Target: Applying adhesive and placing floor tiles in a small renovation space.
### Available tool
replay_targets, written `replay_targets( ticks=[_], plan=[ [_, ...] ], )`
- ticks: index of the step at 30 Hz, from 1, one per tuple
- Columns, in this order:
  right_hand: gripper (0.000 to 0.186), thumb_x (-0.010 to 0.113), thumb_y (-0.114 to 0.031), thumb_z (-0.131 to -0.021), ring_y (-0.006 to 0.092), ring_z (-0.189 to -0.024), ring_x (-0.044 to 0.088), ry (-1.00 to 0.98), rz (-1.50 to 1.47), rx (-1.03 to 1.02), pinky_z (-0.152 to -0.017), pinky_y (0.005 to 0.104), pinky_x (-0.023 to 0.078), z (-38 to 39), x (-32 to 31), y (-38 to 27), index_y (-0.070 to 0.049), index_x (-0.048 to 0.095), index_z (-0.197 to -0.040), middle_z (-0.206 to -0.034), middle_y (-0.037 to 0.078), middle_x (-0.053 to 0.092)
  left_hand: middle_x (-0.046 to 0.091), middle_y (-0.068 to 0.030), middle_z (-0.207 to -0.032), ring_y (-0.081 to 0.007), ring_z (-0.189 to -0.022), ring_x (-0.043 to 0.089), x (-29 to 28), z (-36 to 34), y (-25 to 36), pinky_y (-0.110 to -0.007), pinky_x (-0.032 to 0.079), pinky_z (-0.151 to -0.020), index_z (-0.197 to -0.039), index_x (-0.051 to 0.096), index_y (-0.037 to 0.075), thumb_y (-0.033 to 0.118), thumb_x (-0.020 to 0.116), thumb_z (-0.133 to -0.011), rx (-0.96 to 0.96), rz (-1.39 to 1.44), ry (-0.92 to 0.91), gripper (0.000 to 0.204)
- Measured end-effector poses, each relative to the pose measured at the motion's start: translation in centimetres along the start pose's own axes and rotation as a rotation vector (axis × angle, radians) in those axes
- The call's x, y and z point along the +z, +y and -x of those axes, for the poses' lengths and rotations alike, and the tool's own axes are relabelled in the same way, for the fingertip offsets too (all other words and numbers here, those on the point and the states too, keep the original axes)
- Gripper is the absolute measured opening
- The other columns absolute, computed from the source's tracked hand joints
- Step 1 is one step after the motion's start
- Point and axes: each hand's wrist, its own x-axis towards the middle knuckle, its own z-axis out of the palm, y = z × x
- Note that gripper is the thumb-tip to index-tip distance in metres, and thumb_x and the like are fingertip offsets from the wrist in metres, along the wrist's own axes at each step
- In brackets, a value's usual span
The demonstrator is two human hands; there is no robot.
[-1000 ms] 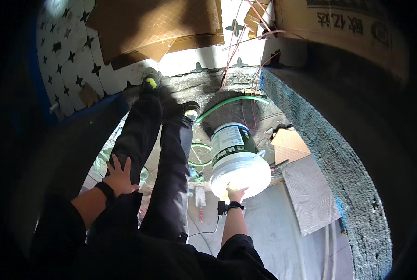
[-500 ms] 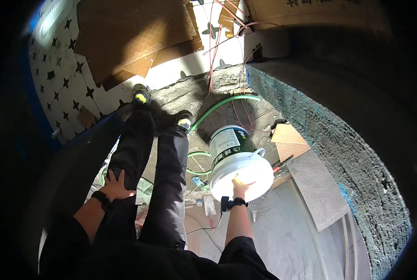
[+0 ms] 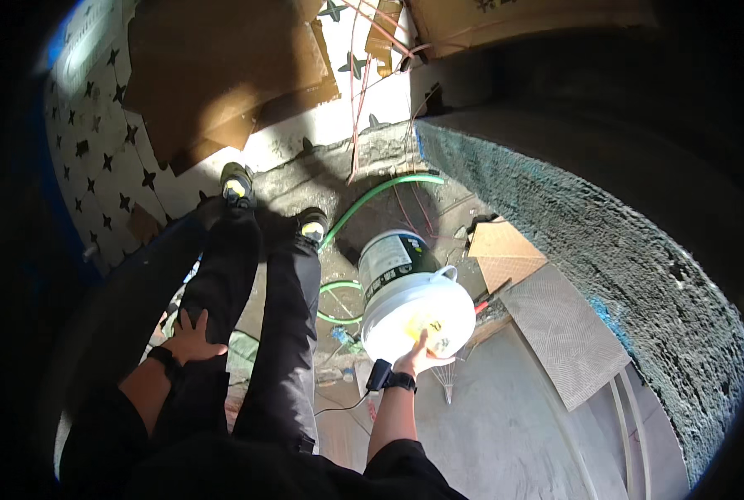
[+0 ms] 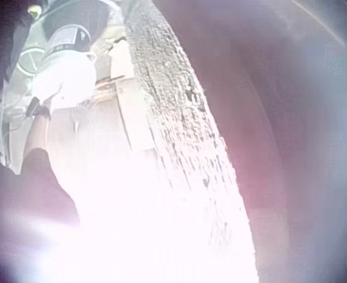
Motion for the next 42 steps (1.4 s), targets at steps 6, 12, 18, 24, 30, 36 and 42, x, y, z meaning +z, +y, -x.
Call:
replay_targets(
  ticks=[6,12,18,24,30,36,42],
  plan=[
    [0.103,0.07,-0.002,-0.066,0.0294,-0.114,0.038,0.129,-0.254,-0.053,-0.096,0.048,0.033,-0.6,-1.6,-2.0,-0.021,-0.003,-0.136,-0.135,0.012,0.022,-0.01,-0.025,-0.14,-0.0453,-0.128,0.001,0.2,-0.8,-0.8,-0.052,0.017,-0.102,-0.138,-0.004,0.021,0.067,0.053,-0.064,0.061,-0.041,-0.067,0.105],
    [0.097,0.067,0.002,-0.068,0.0301,-0.12,0.031,-0.074,-0.108,-0.376,-0.1,0.049,0.028,2.7,-0.3,-5.9,-0.019,0.001,-0.136,-0.136,0.015,0.021,0.002,-0.0298,-0.138,-0.0468,-0.124,0.02,0.1,-2.3,-2.3,-0.047,0.026,-0.1,-0.138,0.009,0.016,0.059,0.058,-0.066,0.122,0.14,0.018,0.097],
    [0.094,0.07,-0.005,-0.066,0.0315,-0.125,0.022,-0.307,0.151,-0.675,-0.103,0.049,0.019,7.1,5.5,-8.4,-0.011,0.008,-0.136,-0.137,0.017,0.018,0.034,-0.0345,-0.121,-0.0457,-0.108,0.042,3.0,-7.7,-4.6,-0.044,0.039,-0.09,-0.135,0.011,0.009,0.056,0.064,-0.06,0.102,0.306,0.276,0.103],
    [0.096,0.068,0.004,-0.066,0.0286,-0.123,0.026,-0.656,0.099,-0.649,-0.104,0.0408,0.02,11.0,15.6,-6.4,-0.008,0.005,-0.136,-0.133,0.019,0.023,0.038,-0.0285,-0.116,-0.042,-0.105,0.043,4.0,-6.4,-5.6,-0.046,0.041,-0.085,-0.129,0.025,0.006,0.044,0.065,-0.065,0.252,0.4,0.496,0.085],
    [0.104,0.074,0.0,-0.06,0.0318,-0.123,0.028,-0.825,0.305,-0.699,-0.1,0.0451,0.029,13.6,27.6,-1.8,-0.013,0.005,-0.137,-0.137,0.021,0.019,0.042,-0.0235,-0.11,-0.0399,-0.099,0.045,2.2,-4.9,-5.8,-0.046,0.044,-0.077,-0.117,0.041,0.004,0.033,0.058,-0.068,0.24,0.523,0.629,0.06],
    [0.098,0.072,-0.02,-0.063,0.0395,-0.117,0.038,-0.835,0.752,-0.935,-0.097,0.0402,0.033,17.3,38.7,2.3,-0.009,0.009,-0.137,-0.13,0.025,0.034,0.044,-0.0234,-0.109,-0.0393,-0.1,0.045,0.2,-5.0,-6.6,-0.046,0.044,-0.078,-0.114,0.046,0.002,0.032,0.057,-0.067,0.226,0.613,0.634,0.057],
    [0.094,0.066,-0.018,-0.063,0.0399,-0.114,0.039,-0.874,1.062,-1.038,-0.094,0.0417,0.036,18.8,45.3,5.9,-0.01,0.009,-0.137,-0.128,0.023,0.036,0.042,-0.0258,-0.112,-0.0398,-0.106,0.042,-0.4,-5.7,-6.7,-0.047,0.04,-0.084,-0.113,0.047,0.001,0.031,0.057,-0.067,0.249,0.699,0.651,0.056]
  ],
)
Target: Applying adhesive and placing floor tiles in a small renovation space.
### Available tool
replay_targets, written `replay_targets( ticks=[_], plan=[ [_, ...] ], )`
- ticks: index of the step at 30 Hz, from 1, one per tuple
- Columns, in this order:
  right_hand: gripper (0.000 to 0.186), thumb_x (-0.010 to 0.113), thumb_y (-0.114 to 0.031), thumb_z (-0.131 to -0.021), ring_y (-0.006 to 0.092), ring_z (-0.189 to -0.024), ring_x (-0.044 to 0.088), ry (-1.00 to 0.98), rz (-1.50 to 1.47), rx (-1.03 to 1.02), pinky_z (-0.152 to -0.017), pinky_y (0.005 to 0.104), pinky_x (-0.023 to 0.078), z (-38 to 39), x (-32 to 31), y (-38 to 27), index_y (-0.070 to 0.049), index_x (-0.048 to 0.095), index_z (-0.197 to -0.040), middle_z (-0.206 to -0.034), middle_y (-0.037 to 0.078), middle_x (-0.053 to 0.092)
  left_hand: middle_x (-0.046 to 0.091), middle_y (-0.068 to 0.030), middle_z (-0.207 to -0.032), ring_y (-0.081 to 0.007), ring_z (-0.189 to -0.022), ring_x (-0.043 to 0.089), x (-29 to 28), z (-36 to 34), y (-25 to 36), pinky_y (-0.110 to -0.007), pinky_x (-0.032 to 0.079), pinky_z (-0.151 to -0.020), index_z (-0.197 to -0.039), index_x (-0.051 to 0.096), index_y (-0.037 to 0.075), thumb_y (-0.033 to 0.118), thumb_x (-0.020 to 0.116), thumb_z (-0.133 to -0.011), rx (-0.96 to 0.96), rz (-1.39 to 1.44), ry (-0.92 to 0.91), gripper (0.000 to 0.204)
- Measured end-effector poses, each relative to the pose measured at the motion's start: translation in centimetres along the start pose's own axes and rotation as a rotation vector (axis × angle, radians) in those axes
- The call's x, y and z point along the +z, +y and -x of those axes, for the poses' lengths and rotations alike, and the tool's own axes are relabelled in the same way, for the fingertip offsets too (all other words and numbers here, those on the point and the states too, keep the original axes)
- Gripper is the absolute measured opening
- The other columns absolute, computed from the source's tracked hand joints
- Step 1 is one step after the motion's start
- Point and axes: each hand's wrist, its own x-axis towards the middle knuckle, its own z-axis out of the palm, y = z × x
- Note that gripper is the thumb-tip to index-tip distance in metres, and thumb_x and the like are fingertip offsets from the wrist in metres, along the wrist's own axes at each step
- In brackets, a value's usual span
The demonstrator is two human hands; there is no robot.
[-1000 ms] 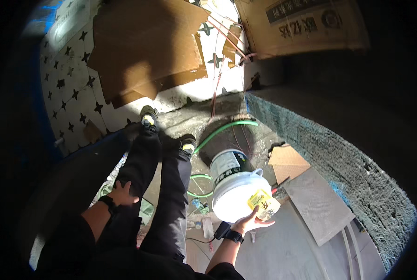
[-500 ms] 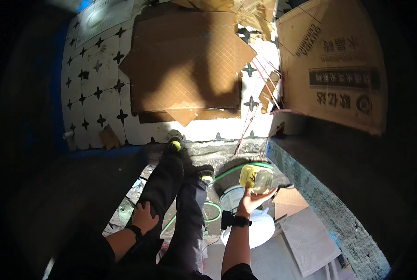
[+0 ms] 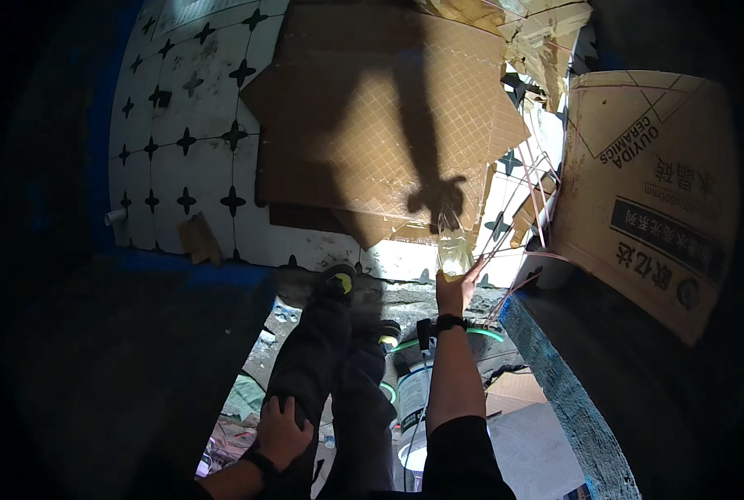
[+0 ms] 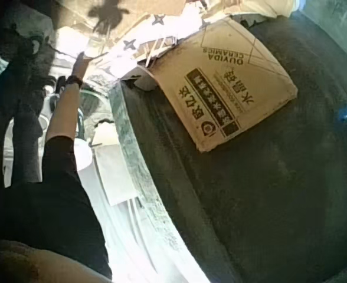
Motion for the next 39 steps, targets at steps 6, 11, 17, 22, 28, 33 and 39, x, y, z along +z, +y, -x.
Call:
replay_targets(
  ticks=[6,11,17,22,28,33,39],
  plan=[
    [0.091,0.062,-0.011,-0.061,0.0354,-0.111,0.041,-0.076,0.308,-0.196,-0.093,0.0393,0.036,-2.0,3.6,-0.6,-0.008,0.01,-0.136,-0.123,0.021,0.039,0.04,-0.0258,-0.115,-0.0397,-0.106,0.043,0.1,-0.5,0.1,-0.046,0.041,-0.084,-0.113,0.048,0.002,0.031,0.058,-0.067,-0.043,0.049,-0.032,0.056],
    [0.092,0.064,-0.007,-0.06,0.0309,-0.112,0.039,-0.185,0.474,-0.202,-0.096,0.0401,0.03,-2.4,5.5,-4.6,-0.009,0.012,-0.136,-0.118,0.015,0.041,0.037,-0.0286,-0.12,-0.0408,-0.112,0.039,-0.9,-1.0,0.3,-0.047,0.037,-0.089,-0.118,0.044,0.002,0.033,0.059,-0.068,-0.1,0.11,-0.104,0.06],
    [0.094,0.065,-0.006,-0.065,0.0295,-0.117,0.037,-0.35,0.511,-0.402,-0.096,0.0491,0.029,-1.2,10.1,-11.2,-0.021,0.009,-0.138,-0.123,0.015,0.037,0.045,-0.0262,-0.11,-0.0398,-0.1,0.047,-0.1,-1.4,0.0,-0.046,0.043,-0.079,-0.108,0.052,0.0,0.032,0.057,-0.067,0.005,0.071,0.07,0.052],
    [0.095,0.066,-0.007,-0.064,0.0335,-0.106,0.045,-0.318,0.509,-0.517,-0.084,0.0454,0.04,-2.5,14.5,-17.0,-0.018,0.007,-0.138,-0.117,0.02,0.043,0.044,-0.0264,-0.114,-0.0424,-0.103,0.045,-1.0,-1.7,0.1,-0.048,0.042,-0.081,-0.11,0.052,0.002,0.033,0.056,-0.067,-0.074,0.109,0.008,0.053],
    [0.111,0.074,-0.034,-0.06,0.032,-0.093,0.055,-0.249,0.748,-0.193,-0.08,0.0403,0.044,-11.6,11.9,-16.7,-0.004,-0.001,-0.136,-0.104,0.021,0.054,0.043,-0.0266,-0.115,-0.043,-0.104,0.044,-1.8,-2.0,-0.3,-0.048,0.042,-0.082,-0.113,0.051,0.004,0.034,0.055,-0.067,-0.053,0.104,0.011,0.055],
    [0.117,0.074,-0.041,-0.057,0.0322,-0.093,0.054,-0.252,0.775,-0.02,-0.081,0.0389,0.044,-9.5,5.1,-10.3,-0.003,-0.004,-0.136,-0.102,0.022,0.055,0.044,-0.0249,-0.115,-0.0418,-0.104,0.044,-1.4,-1.6,0.5,-0.048,0.042,-0.082,-0.113,0.05,0.004,0.035,0.054,-0.069,-0.053,0.01,0.01,0.054],
    [0.112,0.075,-0.024,-0.056,0.0416,-0.111,0.041,-0.327,-0.05,0.19,-0.092,0.0402,0.036,1.8,-4.7,3.7,-0.002,-0.001,-0.135,-0.12,0.03,0.041,0.044,-0.0249,-0.115,-0.0406,-0.104,0.045,-0.9,-1.2,2.4,-0.045,0.042,-0.083,-0.115,0.048,0.001,0.034,0.053,-0.07,-0.026,-0.055,-0.024,0.056]
  ],
)
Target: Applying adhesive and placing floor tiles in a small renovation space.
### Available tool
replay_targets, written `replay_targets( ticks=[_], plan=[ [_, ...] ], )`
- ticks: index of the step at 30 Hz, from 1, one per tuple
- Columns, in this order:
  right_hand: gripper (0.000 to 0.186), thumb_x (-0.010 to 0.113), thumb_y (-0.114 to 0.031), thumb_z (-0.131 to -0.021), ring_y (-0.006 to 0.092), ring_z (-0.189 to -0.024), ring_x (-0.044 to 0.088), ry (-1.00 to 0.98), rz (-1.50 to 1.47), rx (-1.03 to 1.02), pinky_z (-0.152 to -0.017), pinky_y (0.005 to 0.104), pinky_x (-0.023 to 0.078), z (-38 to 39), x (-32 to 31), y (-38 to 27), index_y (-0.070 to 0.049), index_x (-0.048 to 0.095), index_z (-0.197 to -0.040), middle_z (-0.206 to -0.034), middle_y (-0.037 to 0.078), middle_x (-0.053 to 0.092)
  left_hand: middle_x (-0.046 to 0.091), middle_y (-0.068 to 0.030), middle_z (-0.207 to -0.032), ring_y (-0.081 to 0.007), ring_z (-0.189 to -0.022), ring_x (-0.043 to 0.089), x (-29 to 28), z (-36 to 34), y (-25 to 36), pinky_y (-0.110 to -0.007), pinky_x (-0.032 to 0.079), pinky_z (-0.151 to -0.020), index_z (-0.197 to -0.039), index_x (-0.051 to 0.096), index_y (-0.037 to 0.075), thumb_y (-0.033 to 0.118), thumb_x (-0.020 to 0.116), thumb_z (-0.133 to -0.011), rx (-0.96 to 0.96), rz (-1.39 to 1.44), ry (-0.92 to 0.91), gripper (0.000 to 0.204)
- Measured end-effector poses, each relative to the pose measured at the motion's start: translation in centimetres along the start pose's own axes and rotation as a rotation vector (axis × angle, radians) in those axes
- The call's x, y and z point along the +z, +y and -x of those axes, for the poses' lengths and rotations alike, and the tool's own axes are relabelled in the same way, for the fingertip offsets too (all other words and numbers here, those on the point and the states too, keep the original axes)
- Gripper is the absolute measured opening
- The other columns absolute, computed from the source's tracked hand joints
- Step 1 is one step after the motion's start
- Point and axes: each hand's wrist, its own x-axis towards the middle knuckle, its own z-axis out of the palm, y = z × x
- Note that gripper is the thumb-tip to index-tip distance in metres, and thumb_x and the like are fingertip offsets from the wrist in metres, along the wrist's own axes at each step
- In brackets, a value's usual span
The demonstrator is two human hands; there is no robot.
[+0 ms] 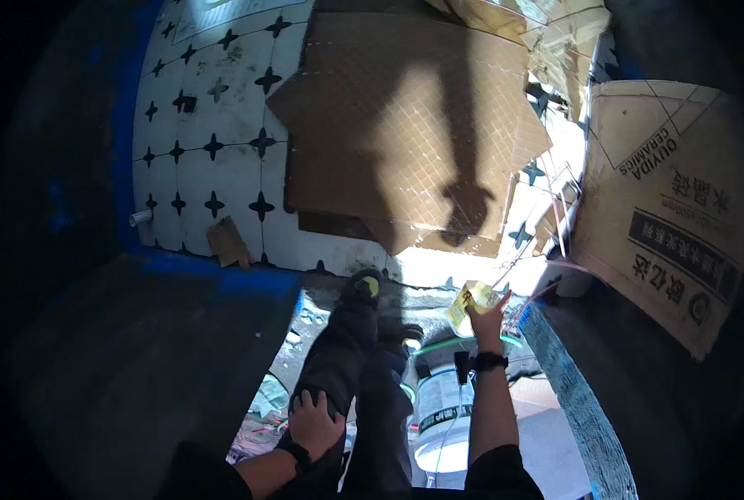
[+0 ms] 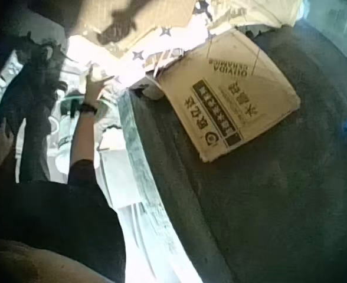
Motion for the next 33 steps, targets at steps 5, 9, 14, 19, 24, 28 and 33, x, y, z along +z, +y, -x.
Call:
replay_targets(
  ticks=[5,9,14,19,24,28,33],
  plan=[
    [0.102,0.07,-0.009,-0.061,0.0351,-0.119,0.033,0.118,-0.404,0.009,-0.098,0.0408,0.031,16.2,-5.8,8.9,-0.006,0.0,-0.136,-0.13,0.025,0.028,0.043,-0.0278,-0.113,-0.0414,-0.103,0.044,3.3,0.6,-1.4,-0.045,0.04,-0.087,-0.117,0.044,-0.001,0.028,0.052,-0.072,0.069,-0.123,0.179,0.055],
    [0.087,0.066,-0.006,-0.066,0.0293,-0.124,0.023,0.383,-0.313,0.264,-0.103,0.0442,0.02,28.1,-13.3,12.2,-0.005,0.013,-0.135,-0.136,0.018,0.015,0.047,-0.0218,-0.105,-0.0362,-0.092,0.052,1.1,0.0,0.4,-0.044,0.046,-0.073,-0.115,0.042,-0.001,0.026,0.052,-0.075,-0.015,-0.252,0.078,0.049],
    [0.092,0.06,0.004,-0.066,0.0324,-0.12,0.032,0.766,-0.685,0.303,-0.1,0.0472,0.031,35.8,-12.6,23.6,-0.009,0.001,-0.135,-0.134,0.018,0.019,0.048,-0.0188,-0.101,-0.0339,-0.093,0.052,3.3,0.0,1.3,-0.044,0.048,-0.071,-0.112,0.045,0.001,0.025,0.054,-0.074,0.045,-0.391,0.064,0.047],
    [0.11,0.074,-0.027,-0.057,0.0347,-0.12,0.033,0.313,0.239,0.698,-0.1,0.0395,0.03,37.9,-7.8,34.3,-0.001,0.001,-0.135,-0.134,0.022,0.024,0.049,-0.0189,-0.1,-0.0333,-0.093,0.052,5.3,0.5,2.2,-0.042,0.048,-0.072,-0.111,0.046,0.001,0.026,0.055,-0.074,0.073,-0.437,0.034,0.045],
    [0.112,0.073,-0.033,-0.058,0.0338,-0.125,0.025,-0.009,0.148,0.893,-0.104,0.0388,0.023,33.5,-4.5,36.3,0.001,-0.001,-0.134,-0.134,0.024,0.023,0.049,-0.018,-0.099,-0.0334,-0.09,0.052,7.2,1.3,1.6,-0.042,0.047,-0.072,-0.106,0.047,0.002,0.025,0.056,-0.073,0.131,-0.478,0.132,0.041],
    [0.111,0.073,-0.025,-0.058,0.0358,-0.125,0.025,0.089,0.213,0.747,-0.104,0.038,0.024,30.7,-1.9,37.5,0.0,-0.004,-0.134,-0.136,0.025,0.02,0.05,-0.0184,-0.097,-0.0344,-0.089,0.052,7.5,2.0,0.4,-0.042,0.047,-0.072,-0.106,0.047,0.002,0.024,0.056,-0.073,0.16,-0.455,0.18,0.041],
    [0.111,0.071,-0.005,-0.053,0.0318,-0.124,0.026,0.312,-0.167,0.655,-0.102,0.0353,0.024,30.0,-2.5,38.7,-0.002,-0.004,-0.135,-0.136,0.023,0.018,0.049,-0.0248,-0.101,-0.0378,-0.091,0.051,8.6,2.2,-1.3,-0.043,0.044,-0.077,-0.116,0.035,-0.007,0.021,0.056,-0.073,0.228,-0.377,0.195,0.055]
  ],
)
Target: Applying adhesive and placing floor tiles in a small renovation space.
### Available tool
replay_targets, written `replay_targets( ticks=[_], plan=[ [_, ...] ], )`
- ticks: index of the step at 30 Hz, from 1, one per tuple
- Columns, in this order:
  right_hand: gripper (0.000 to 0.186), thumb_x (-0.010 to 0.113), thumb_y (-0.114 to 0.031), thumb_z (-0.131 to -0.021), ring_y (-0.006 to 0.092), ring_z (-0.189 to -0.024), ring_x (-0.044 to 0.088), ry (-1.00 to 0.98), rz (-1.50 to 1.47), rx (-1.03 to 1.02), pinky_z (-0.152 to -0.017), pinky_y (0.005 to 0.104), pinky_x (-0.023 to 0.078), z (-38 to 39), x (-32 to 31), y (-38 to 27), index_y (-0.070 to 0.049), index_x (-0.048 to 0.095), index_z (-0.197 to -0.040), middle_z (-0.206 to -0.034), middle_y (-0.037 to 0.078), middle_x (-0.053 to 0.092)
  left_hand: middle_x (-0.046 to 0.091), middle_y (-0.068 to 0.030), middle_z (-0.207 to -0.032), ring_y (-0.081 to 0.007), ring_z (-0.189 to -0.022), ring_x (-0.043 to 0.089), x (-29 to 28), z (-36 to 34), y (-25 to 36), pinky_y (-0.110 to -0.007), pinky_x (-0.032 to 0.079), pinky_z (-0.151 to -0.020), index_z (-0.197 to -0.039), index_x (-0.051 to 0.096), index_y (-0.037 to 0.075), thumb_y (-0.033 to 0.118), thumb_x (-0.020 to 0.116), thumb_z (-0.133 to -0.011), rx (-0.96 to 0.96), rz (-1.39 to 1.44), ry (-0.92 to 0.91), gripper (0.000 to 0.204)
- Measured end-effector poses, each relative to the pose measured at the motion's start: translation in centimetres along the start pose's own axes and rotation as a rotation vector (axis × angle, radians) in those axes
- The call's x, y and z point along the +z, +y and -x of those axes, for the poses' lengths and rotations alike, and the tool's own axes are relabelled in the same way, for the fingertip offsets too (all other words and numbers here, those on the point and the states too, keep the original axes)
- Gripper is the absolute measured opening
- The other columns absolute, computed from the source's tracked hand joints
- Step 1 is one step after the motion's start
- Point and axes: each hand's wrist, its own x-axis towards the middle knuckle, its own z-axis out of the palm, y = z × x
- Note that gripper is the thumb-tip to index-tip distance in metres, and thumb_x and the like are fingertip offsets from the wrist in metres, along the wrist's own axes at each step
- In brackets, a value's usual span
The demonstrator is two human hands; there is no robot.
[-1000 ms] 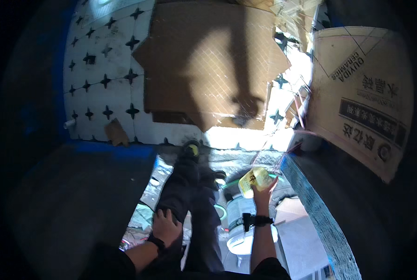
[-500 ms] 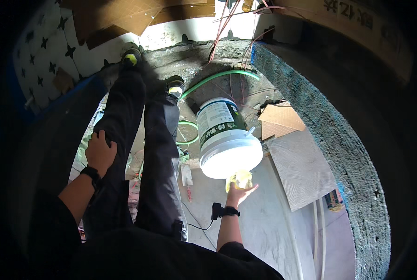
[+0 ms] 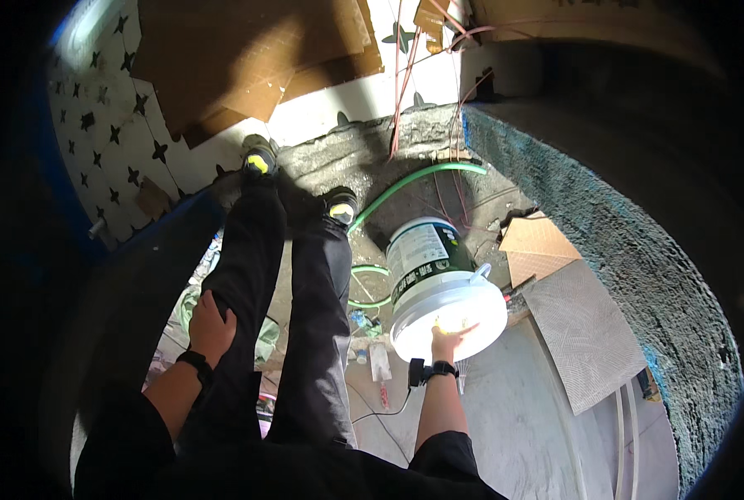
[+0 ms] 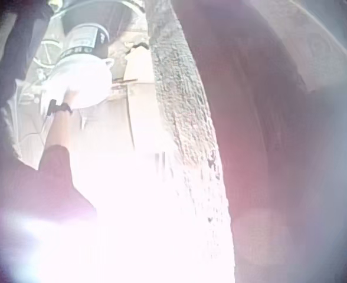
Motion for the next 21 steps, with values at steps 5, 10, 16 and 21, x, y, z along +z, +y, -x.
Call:
replay_targets(
  ticks=[5,10,16,21],
  plan=[
    [0.102,0.061,0.009,-0.061,0.0266,-0.122,0.026,0.133,-0.492,-0.024,-0.102,0.0382,0.026,3.5,-2.5,-2.0,-0.008,-0.006,-0.136,-0.137,0.017,0.016,0.046,-0.0254,-0.108,-0.0379,-0.1,0.047,-2.7,2.1,-0.8,-0.044,0.039,-0.085,-0.125,0.027,-0.008,0.024,0.059,-0.072,0.13,0.041,-0.101,0.069],
    [0.103,0.06,0.01,-0.066,0.0291,-0.124,0.026,0.298,-0.944,0.076,-0.102,0.0483,0.021,6.3,-5.4,-4.2,-0.02,-0.009,-0.136,-0.139,0.016,0.015,0.036,-0.0284,-0.123,-0.0406,-0.112,0.037,-3.0,3.8,-0.8,-0.046,0.038,-0.088,-0.127,0.024,-0.005,0.03,0.06,-0.072,0.081,-0.047,-0.13,0.074],
    [0.102,0.067,0.007,-0.063,0.0302,-0.122,0.027,0.33,-1.004,-0.21,-0.102,0.0505,0.022,8.0,-8.1,-11.9,-0.014,-0.001,-0.137,-0.137,0.017,0.016,0.041,-0.0262,-0.114,-0.0391,-0.104,0.042,-4.4,2.9,0.1,-0.045,0.041,-0.083,-0.125,0.029,-0.005,0.029,0.059,-0.07,0.082,-0.002,-0.112,0.072],
    [0.104,0.076,-0.008,-0.058,0.0288,-0.12,0.034,0.405,-0.133,-0.526,-0.099,0.0439,0.029,6.6,-7.1,-18.4,-0.002,0.007,-0.135,-0.13,0.022,0.032,0.042,-0.0227,-0.114,-0.0366,-0.098,0.043,-5.0,2.4,0.4,-0.045,0.039,-0.08,-0.126,0.032,-0.002,0.028,0.059,-0.068,0.061,0.043,-0.095,0.071]
  ],
)
